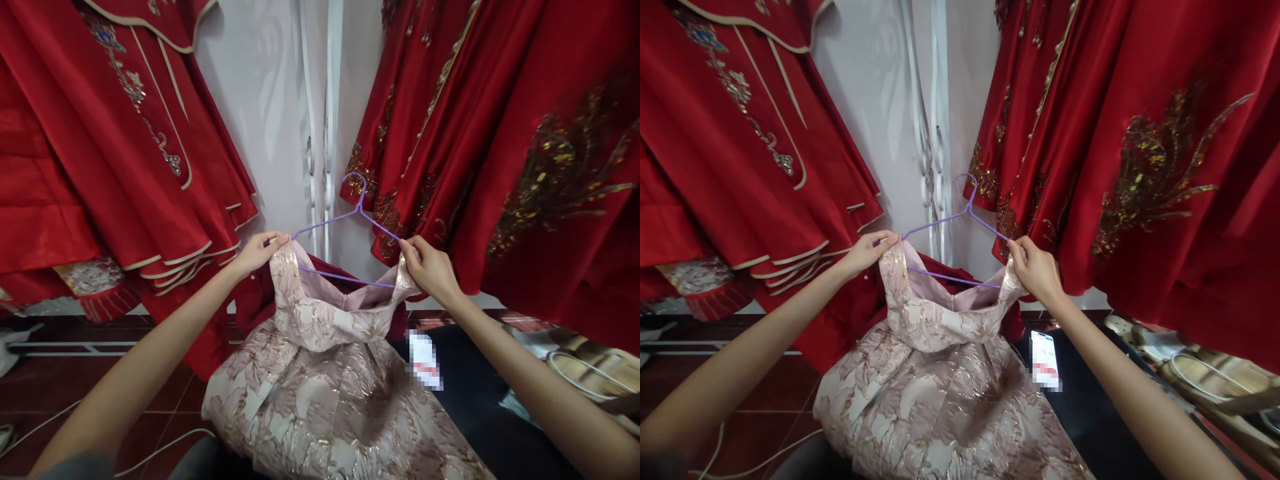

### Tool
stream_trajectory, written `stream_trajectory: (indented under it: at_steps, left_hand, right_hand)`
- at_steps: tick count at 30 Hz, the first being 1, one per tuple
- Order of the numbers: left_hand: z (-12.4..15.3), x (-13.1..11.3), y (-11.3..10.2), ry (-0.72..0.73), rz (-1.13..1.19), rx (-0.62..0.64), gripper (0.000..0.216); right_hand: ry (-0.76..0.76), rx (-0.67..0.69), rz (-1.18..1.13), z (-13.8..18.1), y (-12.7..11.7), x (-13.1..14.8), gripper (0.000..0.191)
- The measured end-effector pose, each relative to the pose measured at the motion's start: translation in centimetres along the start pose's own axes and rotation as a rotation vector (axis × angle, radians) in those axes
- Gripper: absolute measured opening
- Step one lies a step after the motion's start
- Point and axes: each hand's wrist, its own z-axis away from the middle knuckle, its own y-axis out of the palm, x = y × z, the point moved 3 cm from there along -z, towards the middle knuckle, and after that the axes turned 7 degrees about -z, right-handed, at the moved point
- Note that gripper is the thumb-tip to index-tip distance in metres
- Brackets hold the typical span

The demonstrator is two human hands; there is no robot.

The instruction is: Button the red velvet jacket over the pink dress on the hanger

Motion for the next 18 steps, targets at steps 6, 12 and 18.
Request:
stream_trajectory:
  at_steps: [6, 12, 18]
  left_hand:
    - [-1.6, 2.4, -1.7, -0.019, 0.061, -0.186, 0.051]
    - [-0.1, 4.6, -2.8, -0.114, 0.14, -0.171, 0.054]
    - [2.0, 4.0, -2.4, -0.143, 0.139, -0.096, 0.049]
  right_hand:
    - [-0.078, -0.066, 0.078, -4.5, -0.5, 3.6, 0.04]
    - [-0.184, -0.009, 0.059, -5.0, 0.3, 5.6, 0.04]
    - [-0.19, 0.061, 0.027, -3.9, 0.5, 4.8, 0.038]
